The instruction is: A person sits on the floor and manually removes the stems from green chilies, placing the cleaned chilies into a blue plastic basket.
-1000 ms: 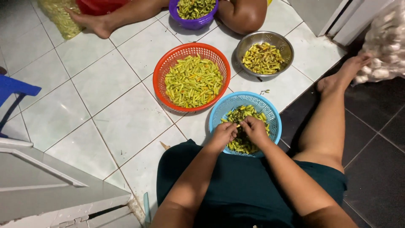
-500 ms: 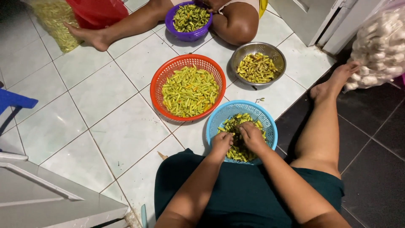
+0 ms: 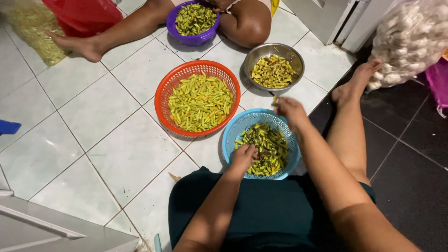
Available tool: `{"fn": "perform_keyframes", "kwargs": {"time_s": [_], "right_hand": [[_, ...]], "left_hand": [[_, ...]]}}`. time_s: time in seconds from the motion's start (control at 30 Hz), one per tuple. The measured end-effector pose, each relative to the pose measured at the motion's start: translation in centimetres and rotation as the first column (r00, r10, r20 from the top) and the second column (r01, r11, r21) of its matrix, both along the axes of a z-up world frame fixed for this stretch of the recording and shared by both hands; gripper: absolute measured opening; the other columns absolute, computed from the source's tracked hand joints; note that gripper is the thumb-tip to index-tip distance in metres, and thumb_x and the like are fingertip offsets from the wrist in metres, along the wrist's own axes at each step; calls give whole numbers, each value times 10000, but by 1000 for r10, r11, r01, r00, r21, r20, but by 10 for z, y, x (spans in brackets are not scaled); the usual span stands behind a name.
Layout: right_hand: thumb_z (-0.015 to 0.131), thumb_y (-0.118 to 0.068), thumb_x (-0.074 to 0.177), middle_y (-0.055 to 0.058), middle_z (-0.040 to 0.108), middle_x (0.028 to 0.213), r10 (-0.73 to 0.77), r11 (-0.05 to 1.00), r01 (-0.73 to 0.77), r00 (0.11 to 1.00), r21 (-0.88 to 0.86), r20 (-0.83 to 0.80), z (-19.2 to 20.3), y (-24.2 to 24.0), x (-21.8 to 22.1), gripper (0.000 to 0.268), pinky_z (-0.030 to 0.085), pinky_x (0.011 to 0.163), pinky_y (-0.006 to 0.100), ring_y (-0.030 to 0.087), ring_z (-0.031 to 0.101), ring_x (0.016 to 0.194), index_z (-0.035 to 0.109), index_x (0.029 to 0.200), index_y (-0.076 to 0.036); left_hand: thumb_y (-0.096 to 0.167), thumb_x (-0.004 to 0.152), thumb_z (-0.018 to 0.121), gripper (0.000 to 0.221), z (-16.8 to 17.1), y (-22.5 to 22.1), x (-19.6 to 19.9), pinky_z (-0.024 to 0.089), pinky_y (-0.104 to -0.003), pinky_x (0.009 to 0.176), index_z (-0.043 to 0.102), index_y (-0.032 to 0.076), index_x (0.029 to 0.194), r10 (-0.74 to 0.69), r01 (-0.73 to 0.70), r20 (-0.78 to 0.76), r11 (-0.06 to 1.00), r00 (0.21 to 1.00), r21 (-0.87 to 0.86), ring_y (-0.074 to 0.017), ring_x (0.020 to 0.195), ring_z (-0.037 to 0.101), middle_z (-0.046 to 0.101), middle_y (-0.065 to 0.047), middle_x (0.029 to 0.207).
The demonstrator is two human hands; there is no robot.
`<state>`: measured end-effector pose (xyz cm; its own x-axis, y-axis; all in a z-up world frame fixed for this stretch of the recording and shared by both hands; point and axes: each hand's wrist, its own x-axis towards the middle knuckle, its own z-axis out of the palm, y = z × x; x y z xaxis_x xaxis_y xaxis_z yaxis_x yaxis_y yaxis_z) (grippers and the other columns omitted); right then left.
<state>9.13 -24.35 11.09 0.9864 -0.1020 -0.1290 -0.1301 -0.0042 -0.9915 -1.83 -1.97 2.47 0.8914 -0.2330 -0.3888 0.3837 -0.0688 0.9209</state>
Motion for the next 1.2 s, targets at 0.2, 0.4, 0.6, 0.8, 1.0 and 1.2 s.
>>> {"fn": "perform_keyframes", "kwargs": {"time_s": [0.2, 0.4, 0.6, 0.8, 1.0, 1.2], "right_hand": [[520, -333, 1100, 151, 719, 1234, -4, 944, 7, 1000, 329, -10, 19, -46, 7, 336, 609, 900, 434, 326, 743, 1069, 490, 1375, -143], [760, -279, 1026, 239, 697, 1197, -70, 904, 121, 988, -411, 136, -63, -66, -68, 371, 537, 923, 494, 378, 672, 1134, 707, 1278, -13], [727, -423, 990, 200, 654, 1335, -204, 896, 53, 931, -441, -303, -94, -50, -89, 537, 533, 935, 586, 394, 622, 1239, 613, 1450, -169], [661, -64, 1006, 136, 678, 1021, -119, 898, 274, 904, -344, 410, -34, -32, -109, 303, 490, 978, 418, 212, 605, 1019, 688, 1307, -90], [680, -16, 973, 263, 715, 1152, -89, 873, 293, 881, -389, 464, -39, -44, -101, 347, 481, 1009, 526, 420, 650, 1173, 678, 1320, -12], [649, -57, 1022, 248, 704, 1178, -140, 912, 245, 940, -330, 311, -84, -62, -81, 292, 442, 1063, 520, 340, 640, 1173, 679, 1299, 29]], "left_hand": [[198, 948, 703, 186, -24, 18, 4, 508, -486, 820, 735, 16, 937, 371, -468, 424, 871, 826, 148, -343, 885, 685, 704, -246, 864], [328, 921, 789, 775, -28, 31, 14, 284, -563, 1259, 421, 83, 1559, 702, -712, 129, 671, 700, 208, -452, 1475, 393, 419, -309, 1552], [515, 1068, 594, 860, 68, 17, -7, 182, -657, 1248, 194, 69, 1685, 593, -610, -213, 792, 777, -18, -492, 1564, 166, 134, -307, 1699], [496, 1096, 540, 848, 87, -5, -22, 58, -613, 1327, 184, -29, 1658, 777, -753, -110, 548, 619, -364, -496, 1579, 68, 30, -331, 1702], [556, 1102, 447, 878, 76, -5, -9, 55, -577, 1351, 26, 55, 1688, 724, -787, -377, 371, 578, -493, -391, 1620, 27, -85, -200, 1742], [562, 1042, 636, 959, 12, 2, 1, 130, -588, 1313, 121, 74, 1688, 716, -771, -287, 588, 636, -244, -426, 1597, 98, 49, -246, 1735]]}}
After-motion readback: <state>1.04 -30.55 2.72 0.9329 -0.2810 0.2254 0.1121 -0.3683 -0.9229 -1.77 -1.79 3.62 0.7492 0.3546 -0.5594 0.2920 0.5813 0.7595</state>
